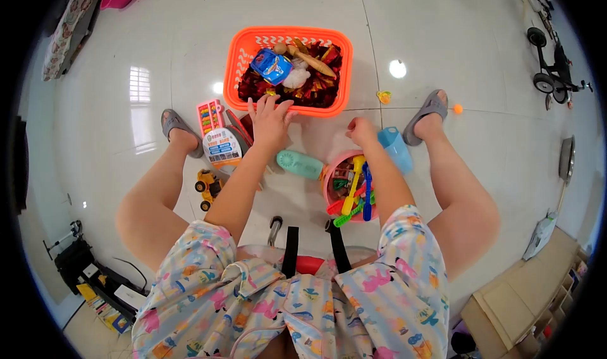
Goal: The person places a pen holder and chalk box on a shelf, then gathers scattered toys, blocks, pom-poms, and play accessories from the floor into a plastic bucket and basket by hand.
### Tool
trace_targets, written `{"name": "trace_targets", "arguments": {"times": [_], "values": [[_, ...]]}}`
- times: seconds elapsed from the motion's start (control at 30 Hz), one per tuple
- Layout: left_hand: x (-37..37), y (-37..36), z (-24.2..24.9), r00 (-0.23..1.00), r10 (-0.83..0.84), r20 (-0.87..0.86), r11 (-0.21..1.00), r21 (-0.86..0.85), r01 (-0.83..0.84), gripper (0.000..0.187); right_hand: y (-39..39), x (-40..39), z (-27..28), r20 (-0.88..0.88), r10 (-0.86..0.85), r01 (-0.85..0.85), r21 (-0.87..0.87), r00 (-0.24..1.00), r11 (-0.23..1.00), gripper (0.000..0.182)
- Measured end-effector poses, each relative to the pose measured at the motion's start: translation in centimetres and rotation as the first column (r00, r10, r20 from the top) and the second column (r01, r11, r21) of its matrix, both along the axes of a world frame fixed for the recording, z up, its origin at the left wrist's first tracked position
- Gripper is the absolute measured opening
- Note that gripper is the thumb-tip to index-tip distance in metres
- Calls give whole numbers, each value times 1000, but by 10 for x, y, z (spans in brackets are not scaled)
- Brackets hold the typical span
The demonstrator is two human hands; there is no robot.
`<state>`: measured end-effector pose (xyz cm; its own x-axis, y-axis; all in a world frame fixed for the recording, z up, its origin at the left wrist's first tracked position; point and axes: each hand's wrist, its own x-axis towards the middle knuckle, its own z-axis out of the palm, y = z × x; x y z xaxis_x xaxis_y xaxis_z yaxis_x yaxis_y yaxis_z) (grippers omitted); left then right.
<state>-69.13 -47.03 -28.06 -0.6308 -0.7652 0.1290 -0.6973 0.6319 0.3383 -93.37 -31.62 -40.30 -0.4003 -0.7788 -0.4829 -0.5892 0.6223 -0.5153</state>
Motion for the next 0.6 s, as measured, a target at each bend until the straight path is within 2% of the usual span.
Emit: {"name": "trace_targets", "arguments": {"times": [0.07,0.17,0.37,0.47,0.57,0.6], "values": [[-6,-6,-2,1000,0,5,1000,-19,0,31,0,3,-20,40,18,-20,49,999,999,22],[-13,-14,-7,1000,1,29,1000,-1,-1,31,-7,3,-30,113,-41,25,136,993,990,22],[-14,-16,-10,1000,-3,26,1000,-5,4,30,-21,6,-26,-26,47,-42,185,999,982,24],[-15,-17,-10,1000,-4,18,1000,-4,4,31,-22,4,-34,-40,64,-56,188,997,981,32],[-16,-17,-10,1000,0,13,1000,0,0,30,-21,6,-47,-166,128,-98,182,978,978,35],[-16,-17,-9,1000,0,15,1000,8,0,30,-24,6,-46,-159,118,-81,220,980,972,36]]}}
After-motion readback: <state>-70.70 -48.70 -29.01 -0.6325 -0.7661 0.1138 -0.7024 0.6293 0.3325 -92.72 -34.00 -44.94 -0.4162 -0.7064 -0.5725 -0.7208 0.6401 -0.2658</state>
